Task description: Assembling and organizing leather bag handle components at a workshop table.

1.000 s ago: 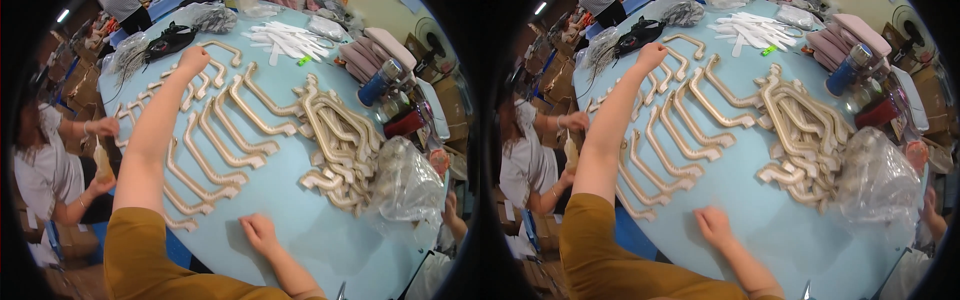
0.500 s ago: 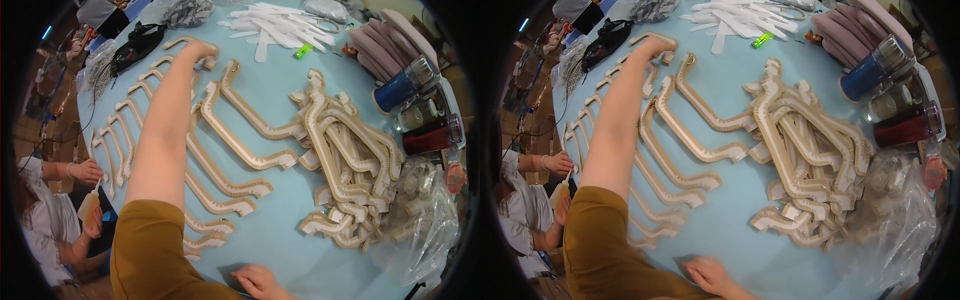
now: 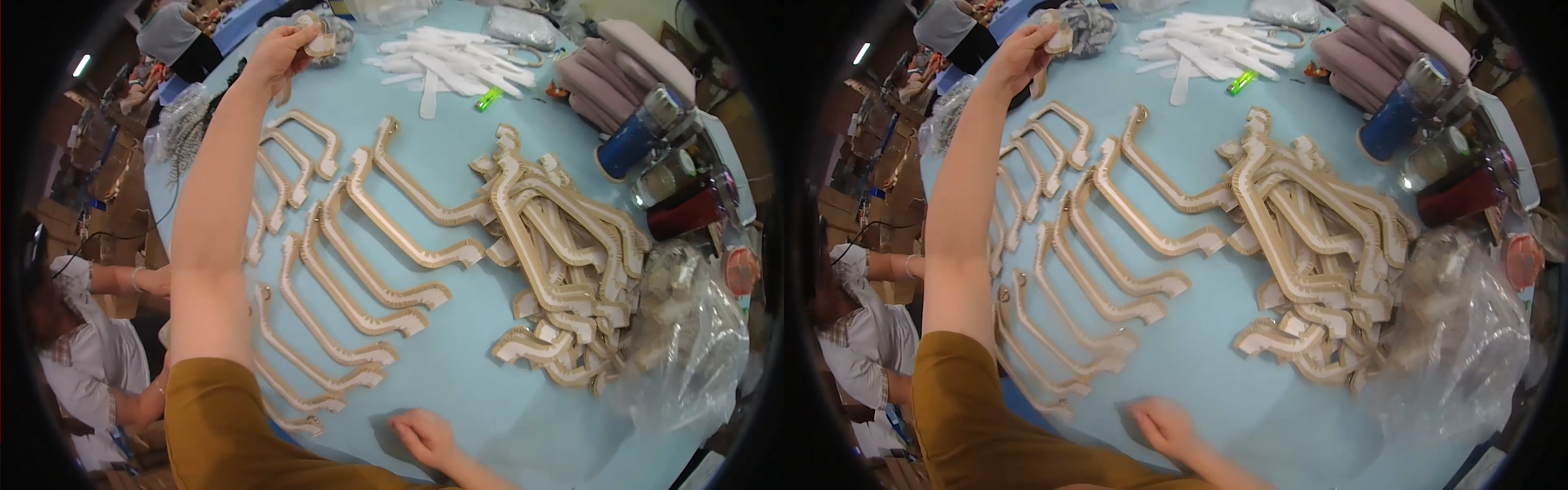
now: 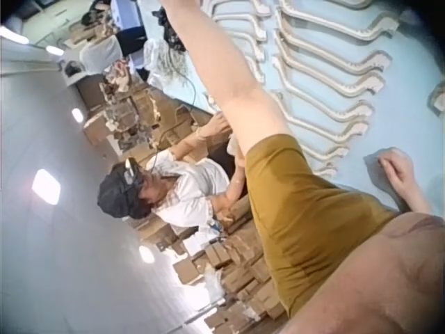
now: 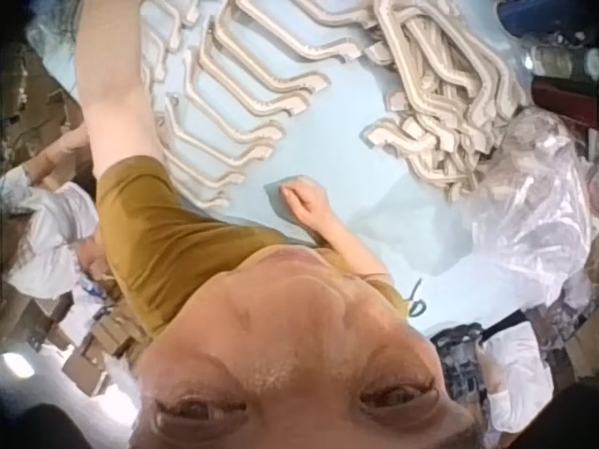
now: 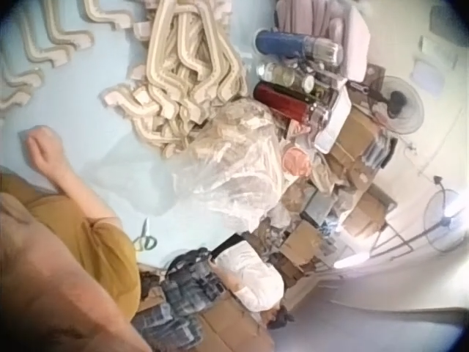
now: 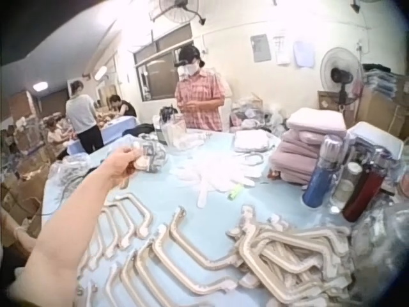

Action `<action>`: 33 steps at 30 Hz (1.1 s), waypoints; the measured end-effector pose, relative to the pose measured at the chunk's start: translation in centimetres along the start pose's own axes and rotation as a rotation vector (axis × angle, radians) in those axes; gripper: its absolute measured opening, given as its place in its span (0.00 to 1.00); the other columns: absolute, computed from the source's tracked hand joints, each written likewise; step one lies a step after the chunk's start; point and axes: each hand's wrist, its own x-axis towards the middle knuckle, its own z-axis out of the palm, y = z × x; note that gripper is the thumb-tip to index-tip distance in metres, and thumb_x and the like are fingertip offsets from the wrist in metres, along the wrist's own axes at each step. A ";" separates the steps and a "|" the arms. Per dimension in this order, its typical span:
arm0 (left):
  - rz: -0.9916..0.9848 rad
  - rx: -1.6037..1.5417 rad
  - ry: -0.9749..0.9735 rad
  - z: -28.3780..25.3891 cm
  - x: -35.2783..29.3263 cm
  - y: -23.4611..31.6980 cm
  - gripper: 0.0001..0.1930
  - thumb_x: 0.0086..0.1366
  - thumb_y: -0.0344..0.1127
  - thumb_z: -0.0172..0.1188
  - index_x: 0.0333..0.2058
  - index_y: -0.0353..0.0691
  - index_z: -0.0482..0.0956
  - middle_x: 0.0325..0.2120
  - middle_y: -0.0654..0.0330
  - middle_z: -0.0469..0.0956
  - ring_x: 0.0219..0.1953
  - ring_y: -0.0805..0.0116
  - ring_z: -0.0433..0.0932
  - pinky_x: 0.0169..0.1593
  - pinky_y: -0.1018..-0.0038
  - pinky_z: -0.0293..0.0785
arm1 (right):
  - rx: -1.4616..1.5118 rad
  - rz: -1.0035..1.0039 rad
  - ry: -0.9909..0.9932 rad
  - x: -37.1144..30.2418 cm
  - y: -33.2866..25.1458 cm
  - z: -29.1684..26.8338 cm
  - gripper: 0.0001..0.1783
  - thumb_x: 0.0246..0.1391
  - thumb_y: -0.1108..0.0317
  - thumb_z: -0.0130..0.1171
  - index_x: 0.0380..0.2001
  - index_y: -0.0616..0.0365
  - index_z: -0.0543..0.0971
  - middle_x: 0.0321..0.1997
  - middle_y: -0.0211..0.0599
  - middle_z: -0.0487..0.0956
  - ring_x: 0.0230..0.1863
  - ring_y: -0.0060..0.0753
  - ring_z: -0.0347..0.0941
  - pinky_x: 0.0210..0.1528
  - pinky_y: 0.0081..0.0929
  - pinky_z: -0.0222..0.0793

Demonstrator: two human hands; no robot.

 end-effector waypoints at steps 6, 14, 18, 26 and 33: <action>0.111 -0.164 -0.103 4.7 -17.8 15.3 0.08 0.66 0.40 0.56 0.38 0.43 0.73 0.28 0.69 0.77 0.28 0.81 0.75 0.30 0.87 0.70 | -0.314 -0.101 0.005 -1.5 2.1 1.0 0.06 0.56 0.70 0.55 0.33 0.58 0.80 0.27 0.41 0.77 0.27 0.42 0.74 0.29 0.31 0.69; 0.150 -0.255 -0.345 15.6 -47.1 18.4 0.07 0.65 0.33 0.59 0.35 0.33 0.77 0.24 0.63 0.77 0.22 0.83 0.74 0.21 0.85 0.72 | -0.034 -0.109 0.344 -9.3 -7.9 -5.8 0.10 0.60 0.68 0.54 0.36 0.63 0.80 0.30 0.35 0.80 0.30 0.22 0.74 0.34 0.21 0.71; 0.093 -0.358 -0.426 21.7 -57.4 14.0 0.09 0.64 0.29 0.59 0.25 0.32 0.72 0.20 0.63 0.75 0.21 0.82 0.74 0.20 0.82 0.73 | 0.098 -0.077 0.484 -18.0 -9.0 -8.9 0.12 0.62 0.66 0.52 0.38 0.65 0.79 0.32 0.33 0.79 0.32 0.20 0.73 0.38 0.20 0.72; -0.164 -0.286 -0.343 29.0 -67.6 2.8 0.12 0.65 0.33 0.56 0.25 0.33 0.70 0.20 0.60 0.75 0.20 0.78 0.75 0.21 0.80 0.73 | 0.193 0.159 0.674 -30.1 -2.9 -8.8 0.13 0.60 0.63 0.53 0.40 0.61 0.79 0.32 0.32 0.79 0.31 0.20 0.73 0.39 0.21 0.70; -0.330 -0.435 -0.434 31.7 -67.1 2.5 0.11 0.67 0.40 0.56 0.34 0.37 0.73 0.26 0.60 0.79 0.23 0.76 0.78 0.25 0.83 0.71 | 0.294 0.102 0.602 -31.2 -2.7 -9.9 0.14 0.59 0.65 0.54 0.45 0.60 0.77 0.35 0.33 0.79 0.34 0.21 0.75 0.40 0.21 0.71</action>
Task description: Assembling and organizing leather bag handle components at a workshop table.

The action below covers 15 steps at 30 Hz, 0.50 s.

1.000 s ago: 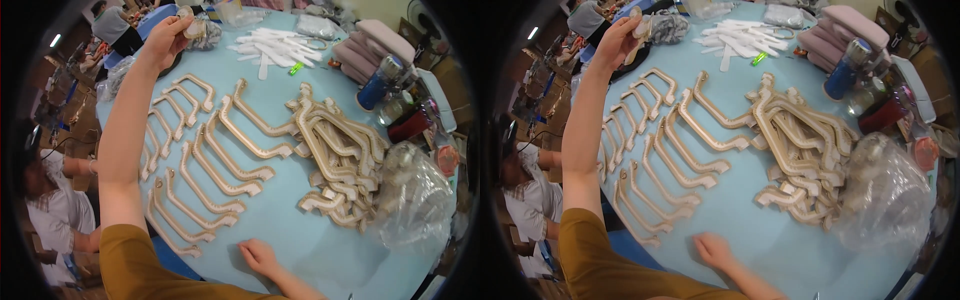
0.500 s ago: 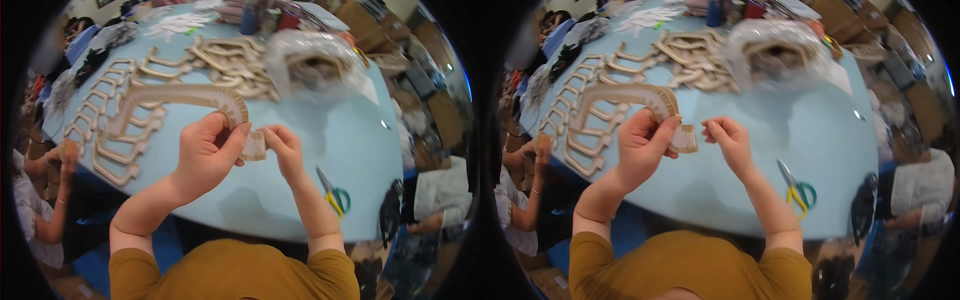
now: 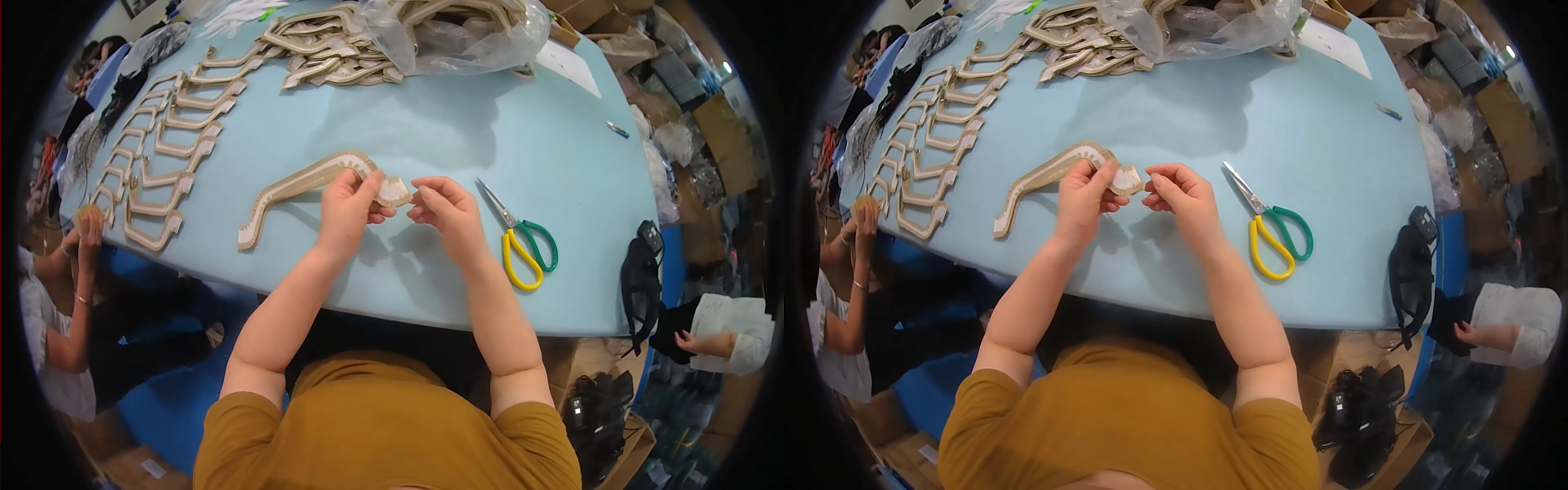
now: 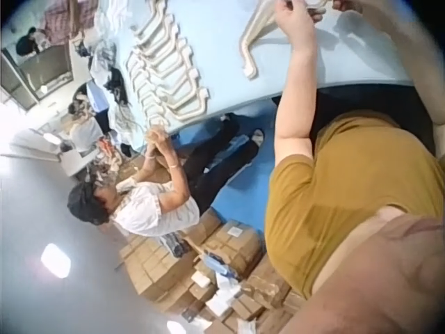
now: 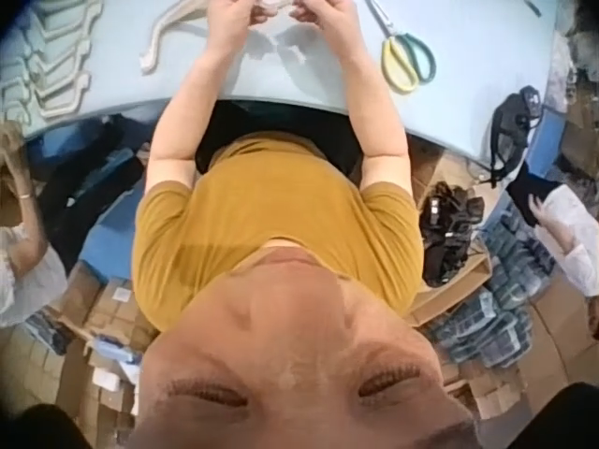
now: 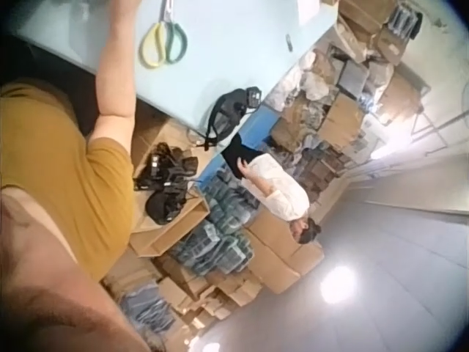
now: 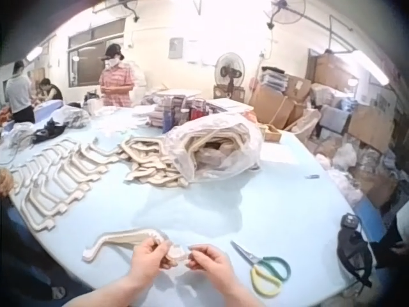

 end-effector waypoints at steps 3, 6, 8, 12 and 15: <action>-0.083 -0.150 -0.007 -0.1 1.4 0.6 0.11 0.67 0.43 0.56 0.37 0.41 0.73 0.28 0.62 0.79 0.22 0.77 0.78 0.25 0.83 0.72 | 0.064 0.053 -0.037 0.2 -0.4 -1.0 0.15 0.60 0.65 0.54 0.46 0.61 0.76 0.36 0.33 0.79 0.35 0.23 0.76 0.40 0.22 0.71; -0.119 -0.201 -0.055 -0.1 2.3 0.3 0.08 0.67 0.40 0.55 0.37 0.42 0.74 0.28 0.65 0.79 0.22 0.80 0.77 0.26 0.84 0.71 | 0.036 0.062 -0.080 0.6 -0.2 -1.6 0.17 0.60 0.65 0.54 0.49 0.63 0.76 0.38 0.35 0.80 0.36 0.24 0.77 0.41 0.23 0.72; -0.148 -0.231 -0.088 -0.1 2.4 0.0 0.09 0.67 0.41 0.56 0.37 0.41 0.73 0.29 0.64 0.79 0.24 0.78 0.78 0.27 0.83 0.72 | 0.055 0.089 -0.096 0.7 -0.3 -1.5 0.18 0.61 0.65 0.54 0.50 0.64 0.76 0.39 0.37 0.80 0.37 0.26 0.77 0.42 0.24 0.72; -0.171 -0.248 -0.150 -0.6 2.6 0.1 0.10 0.66 0.40 0.57 0.38 0.40 0.72 0.30 0.63 0.79 0.26 0.78 0.79 0.29 0.83 0.73 | 0.059 0.134 -0.092 1.1 0.1 -1.4 0.18 0.61 0.65 0.53 0.51 0.65 0.75 0.40 0.38 0.80 0.37 0.27 0.77 0.42 0.24 0.73; -0.198 -0.240 -0.165 -0.9 2.5 0.4 0.09 0.65 0.38 0.59 0.39 0.40 0.73 0.31 0.63 0.79 0.28 0.78 0.79 0.31 0.83 0.74 | 0.114 0.166 -0.076 1.4 0.4 -1.2 0.17 0.61 0.66 0.53 0.49 0.66 0.76 0.39 0.39 0.80 0.37 0.29 0.78 0.42 0.26 0.73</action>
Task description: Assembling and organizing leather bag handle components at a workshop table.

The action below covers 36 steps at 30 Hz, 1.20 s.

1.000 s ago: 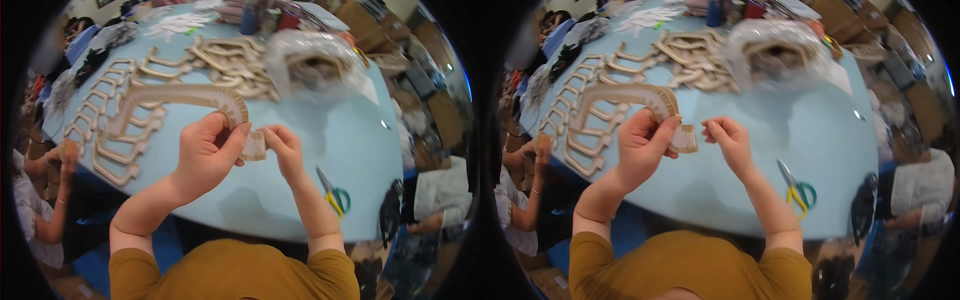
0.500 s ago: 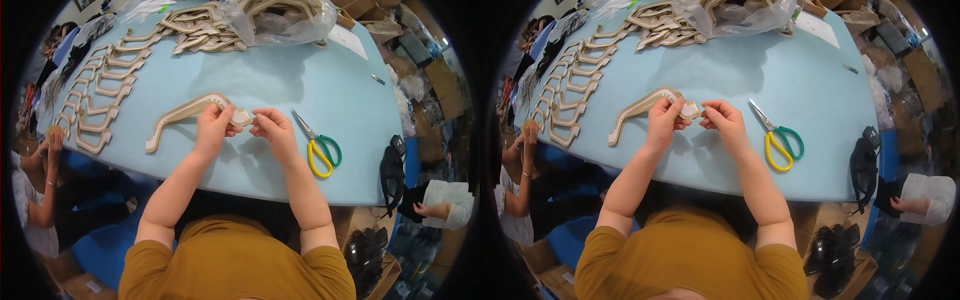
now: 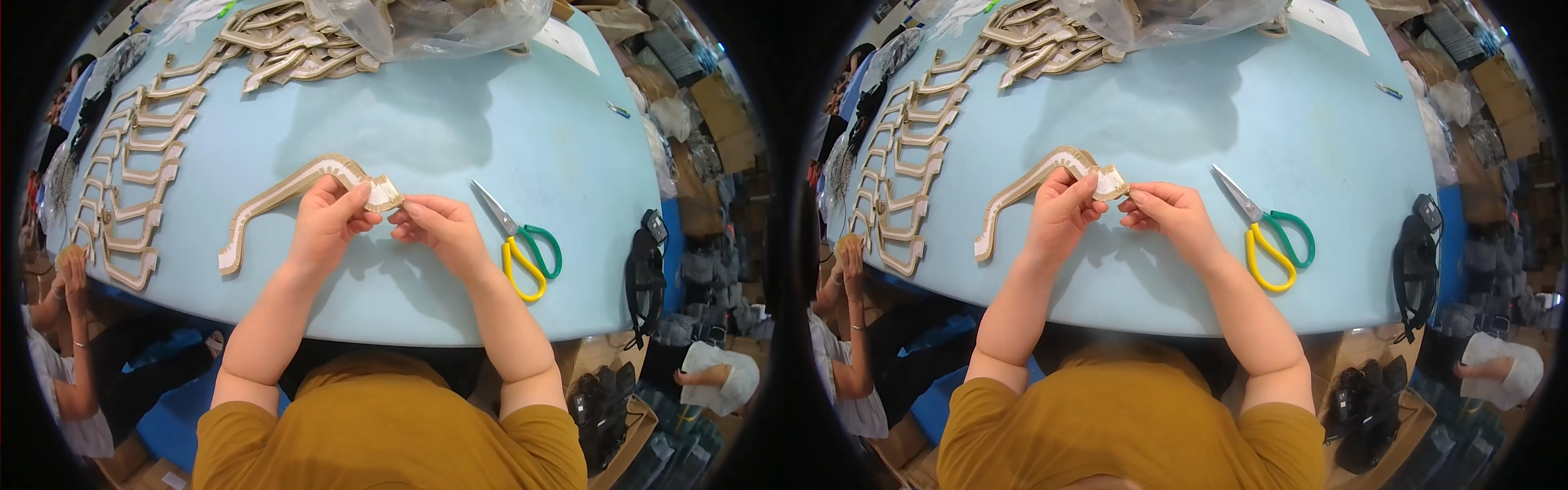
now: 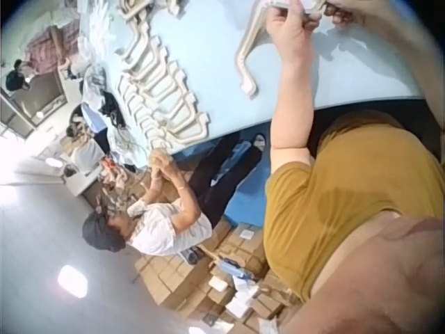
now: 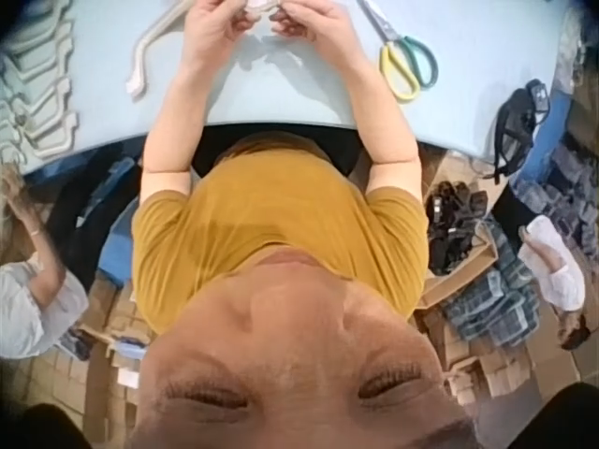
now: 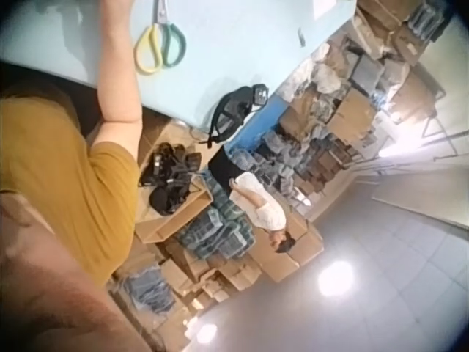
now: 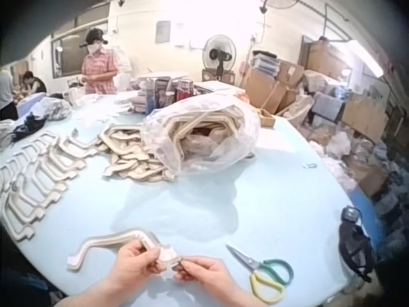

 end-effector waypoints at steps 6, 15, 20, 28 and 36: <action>-0.042 0.008 -0.006 -0.4 0.0 0.1 0.09 0.64 0.36 0.60 0.39 0.40 0.73 0.32 0.63 0.79 0.29 0.78 0.79 0.33 0.82 0.74 | 0.147 0.066 -0.109 0.4 0.4 -0.4 0.16 0.61 0.66 0.53 0.47 0.67 0.77 0.39 0.39 0.80 0.38 0.27 0.78 0.41 0.25 0.74; -0.087 0.022 -0.012 -0.6 -0.1 0.1 0.09 0.64 0.37 0.59 0.39 0.40 0.73 0.32 0.63 0.78 0.28 0.79 0.77 0.33 0.82 0.74 | 0.076 0.012 -0.091 0.2 0.1 -0.1 0.14 0.61 0.67 0.52 0.44 0.67 0.77 0.38 0.42 0.81 0.37 0.31 0.78 0.40 0.28 0.75; -0.088 0.038 0.002 -0.4 -0.2 0.1 0.10 0.64 0.37 0.60 0.38 0.40 0.73 0.31 0.64 0.77 0.29 0.79 0.77 0.34 0.81 0.73 | 0.040 0.003 -0.069 0.1 0.3 -0.1 0.14 0.61 0.67 0.53 0.44 0.67 0.77 0.38 0.41 0.81 0.37 0.30 0.78 0.40 0.28 0.75; -0.047 0.109 -0.069 -0.5 -0.6 -0.2 0.09 0.63 0.34 0.61 0.40 0.39 0.75 0.33 0.63 0.78 0.30 0.78 0.75 0.36 0.79 0.73 | 0.038 0.026 -0.086 0.3 0.4 -0.3 0.13 0.61 0.67 0.53 0.44 0.65 0.77 0.38 0.36 0.79 0.36 0.24 0.76 0.41 0.23 0.73; -0.162 0.142 -0.143 -0.8 -0.7 0.0 0.09 0.63 0.34 0.60 0.40 0.39 0.77 0.32 0.63 0.79 0.29 0.78 0.77 0.35 0.80 0.75 | -0.196 -0.225 0.013 -0.1 0.7 0.6 0.07 0.59 0.74 0.53 0.40 0.63 0.73 0.37 0.32 0.77 0.37 0.20 0.74 0.41 0.21 0.71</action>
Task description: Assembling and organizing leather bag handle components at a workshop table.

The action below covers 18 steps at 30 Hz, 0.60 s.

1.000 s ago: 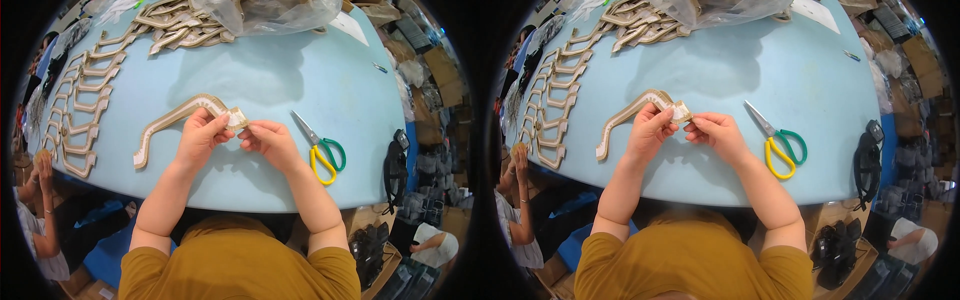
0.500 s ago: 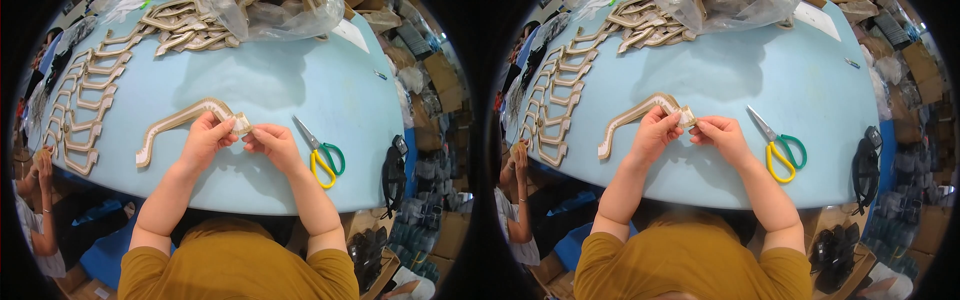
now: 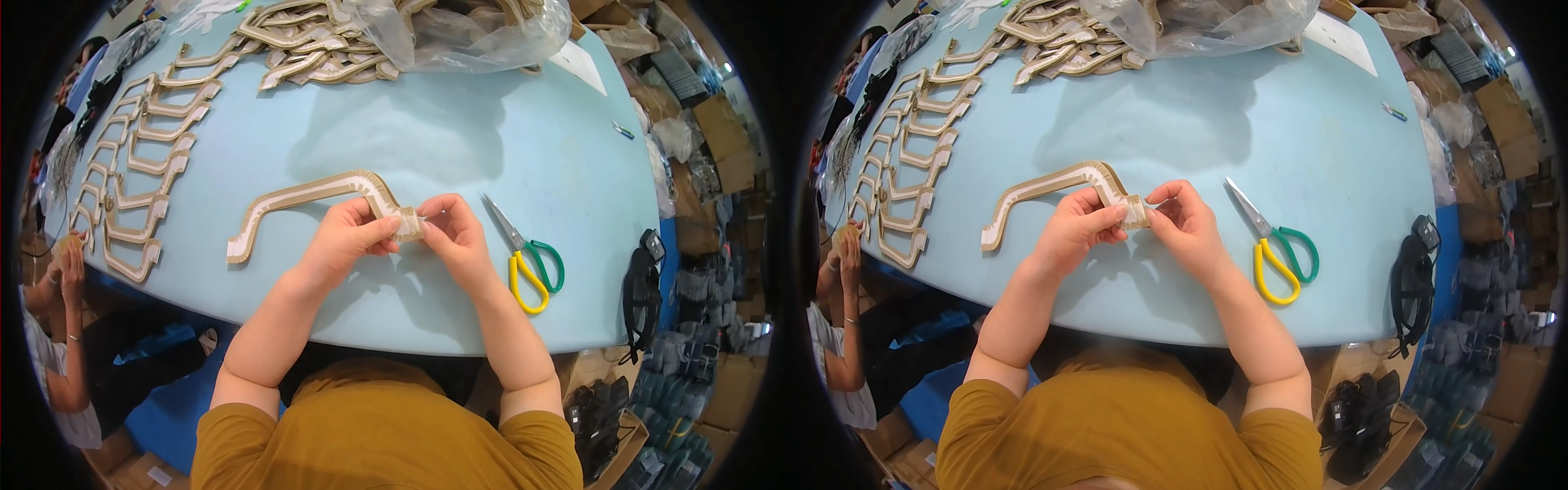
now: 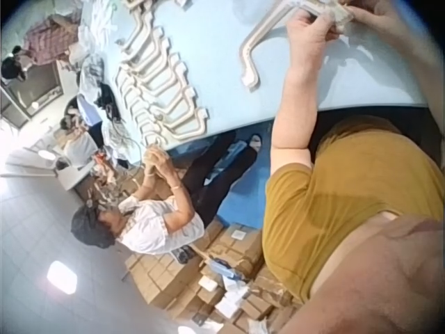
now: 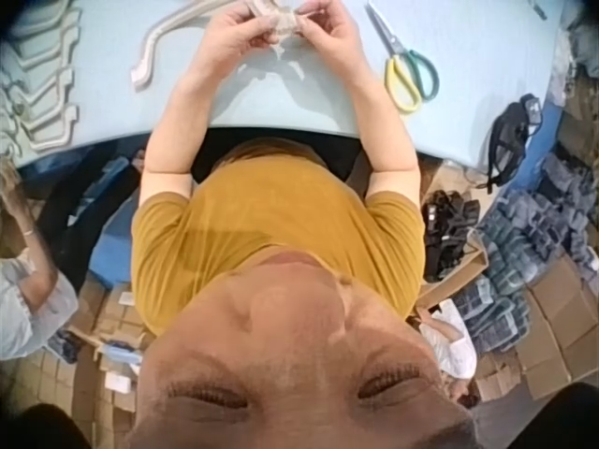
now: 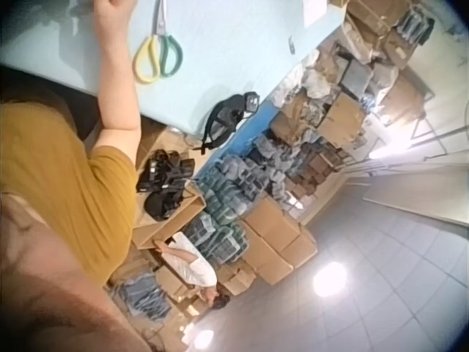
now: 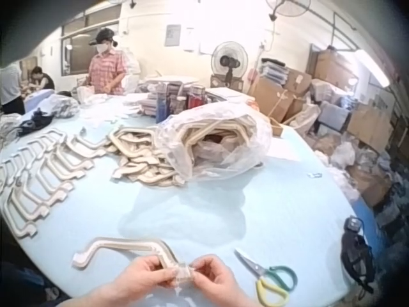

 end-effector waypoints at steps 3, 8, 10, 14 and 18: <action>-0.027 -0.010 -0.004 0.3 -0.2 0.1 0.10 0.63 0.35 0.59 0.41 0.38 0.76 0.33 0.62 0.80 0.31 0.76 0.79 0.36 0.79 0.75 | -0.034 -0.160 -0.043 0.0 0.4 -0.3 0.05 0.58 0.76 0.54 0.38 0.62 0.72 0.37 0.30 0.76 0.38 0.19 0.73 0.41 0.20 0.70; -0.016 -0.022 0.018 0.6 -0.3 0.1 0.10 0.65 0.36 0.57 0.42 0.38 0.75 0.35 0.60 0.80 0.32 0.74 0.80 0.36 0.79 0.75 | -0.034 0.011 0.014 -0.2 -0.5 0.5 0.06 0.58 0.74 0.55 0.39 0.62 0.72 0.36 0.28 0.76 0.38 0.17 0.71 0.42 0.18 0.70; 0.001 -0.030 0.016 0.7 -0.2 0.1 0.10 0.65 0.36 0.57 0.42 0.38 0.75 0.35 0.59 0.80 0.32 0.73 0.80 0.36 0.79 0.75 | -0.023 0.027 0.011 -0.2 -0.5 0.3 0.06 0.58 0.73 0.56 0.39 0.62 0.72 0.36 0.28 0.76 0.39 0.17 0.71 0.43 0.18 0.70; 0.004 -0.049 0.015 0.7 -0.3 0.2 0.10 0.65 0.36 0.56 0.41 0.37 0.75 0.35 0.60 0.80 0.33 0.74 0.79 0.37 0.78 0.74 | 0.008 0.047 -0.012 -0.1 -0.6 0.1 0.06 0.57 0.73 0.56 0.38 0.62 0.74 0.37 0.28 0.76 0.39 0.17 0.72 0.43 0.18 0.70; -0.034 -0.021 0.056 0.8 -0.2 0.1 0.10 0.65 0.36 0.56 0.41 0.37 0.75 0.35 0.59 0.80 0.33 0.73 0.80 0.36 0.78 0.75 | -0.079 0.003 -0.013 -0.1 -0.4 0.0 0.05 0.56 0.75 0.57 0.37 0.62 0.75 0.36 0.28 0.76 0.38 0.18 0.72 0.42 0.18 0.69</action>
